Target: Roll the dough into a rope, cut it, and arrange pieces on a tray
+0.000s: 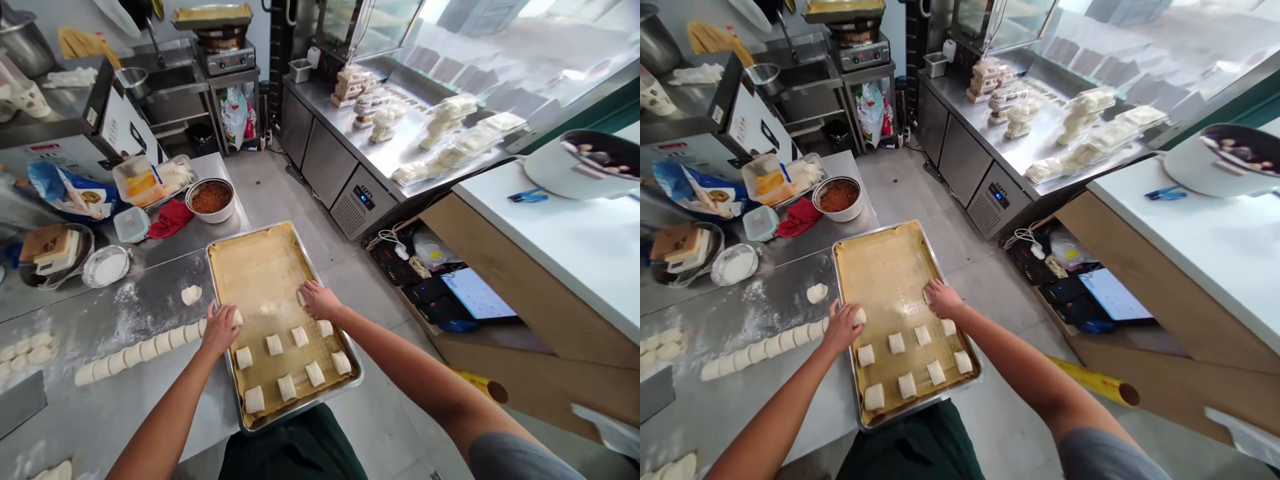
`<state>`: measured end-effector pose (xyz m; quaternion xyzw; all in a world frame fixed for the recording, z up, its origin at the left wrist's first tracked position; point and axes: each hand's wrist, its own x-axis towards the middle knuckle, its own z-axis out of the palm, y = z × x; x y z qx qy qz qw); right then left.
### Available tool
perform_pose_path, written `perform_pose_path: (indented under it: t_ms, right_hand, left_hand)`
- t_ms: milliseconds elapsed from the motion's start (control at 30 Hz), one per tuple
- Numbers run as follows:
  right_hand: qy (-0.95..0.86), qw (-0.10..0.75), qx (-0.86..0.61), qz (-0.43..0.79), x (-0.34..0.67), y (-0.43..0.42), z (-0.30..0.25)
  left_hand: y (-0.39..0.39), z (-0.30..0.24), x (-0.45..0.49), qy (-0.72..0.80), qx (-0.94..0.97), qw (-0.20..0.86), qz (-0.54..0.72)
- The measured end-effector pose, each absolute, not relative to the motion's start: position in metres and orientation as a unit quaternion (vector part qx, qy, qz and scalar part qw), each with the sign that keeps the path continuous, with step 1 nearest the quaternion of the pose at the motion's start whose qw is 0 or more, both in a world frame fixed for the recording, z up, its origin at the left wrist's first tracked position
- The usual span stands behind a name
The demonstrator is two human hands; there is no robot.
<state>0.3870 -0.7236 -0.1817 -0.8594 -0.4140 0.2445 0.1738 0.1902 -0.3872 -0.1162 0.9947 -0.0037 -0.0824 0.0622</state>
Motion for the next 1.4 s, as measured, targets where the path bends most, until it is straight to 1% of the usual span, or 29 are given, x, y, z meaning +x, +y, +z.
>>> perform_pose_path:
  t_ms: [100, 233, 600, 733, 833, 900, 933, 967, 1000, 1067, 1133, 1200, 1300, 1400]
  right_hand:
    - [-0.42, 0.161, -0.858, 0.25, 0.395, -0.725, -0.197]
    - [-0.422, 0.142, -0.859, 0.25, 0.399, -0.729, -0.203]
    - [-0.401, 0.131, -0.876, 0.235, 0.395, -0.723, -0.189]
    - [-0.379, 0.13, -0.887, 0.228, 0.387, -0.712, -0.177]
    - [-0.327, 0.138, -0.918, 0.175, 0.36, -0.686, -0.161]
    - [-0.312, 0.17, -0.926, 0.126, 0.323, -0.656, -0.149]
    - [-0.317, 0.196, -0.922, 0.106, 0.298, -0.638, -0.143]
    - [-0.322, 0.241, -0.911, 0.089, 0.268, -0.617, -0.135]
    - [-0.335, 0.284, -0.893, 0.095, 0.234, -0.594, -0.128]
    - [-0.375, 0.352, -0.844, 0.149, 0.157, -0.543, -0.112]
    - [-0.43, 0.381, -0.79, 0.216, 0.077, -0.486, -0.096]
    - [-0.486, 0.365, -0.746, 0.272, 0.005, -0.422, -0.079]
    - [-0.584, 0.284, -0.683, 0.334, -0.078, -0.319, -0.052]
    - [-0.625, 0.264, -0.659, 0.325, -0.134, -0.221, -0.031]
  left_hand:
    - [-0.386, -0.118, 0.189, 0.001, 0.993, 0.056, -0.102]
    - [-0.388, -0.121, 0.191, 0.009, 0.992, 0.059, -0.109]
    - [-0.386, -0.124, 0.191, 0.005, 0.992, 0.094, -0.087]
    - [-0.396, -0.108, 0.184, 0.019, 0.993, 0.101, -0.06]
    - [-0.387, -0.085, 0.141, 0.054, 0.994, 0.082, -0.038]
    - [-0.36, -0.069, 0.084, 0.09, 0.994, 0.056, -0.035]
    - [-0.34, -0.059, 0.048, 0.115, 0.992, 0.041, -0.036]
    - [-0.315, -0.047, 0.006, 0.147, 0.988, 0.024, -0.037]
    - [-0.288, -0.034, -0.038, 0.186, 0.982, 0.005, -0.038]
    - [-0.228, -0.006, -0.13, 0.274, 0.96, -0.035, -0.041]
    - [-0.168, 0.022, -0.212, 0.343, 0.936, -0.064, -0.053]
    - [-0.117, 0.042, -0.273, 0.374, 0.922, -0.072, -0.075]
    - [-0.06, 0.052, -0.321, 0.364, 0.923, -0.054, -0.114]
    - [-0.028, 0.04, -0.335, 0.326, 0.934, -0.022, -0.143]
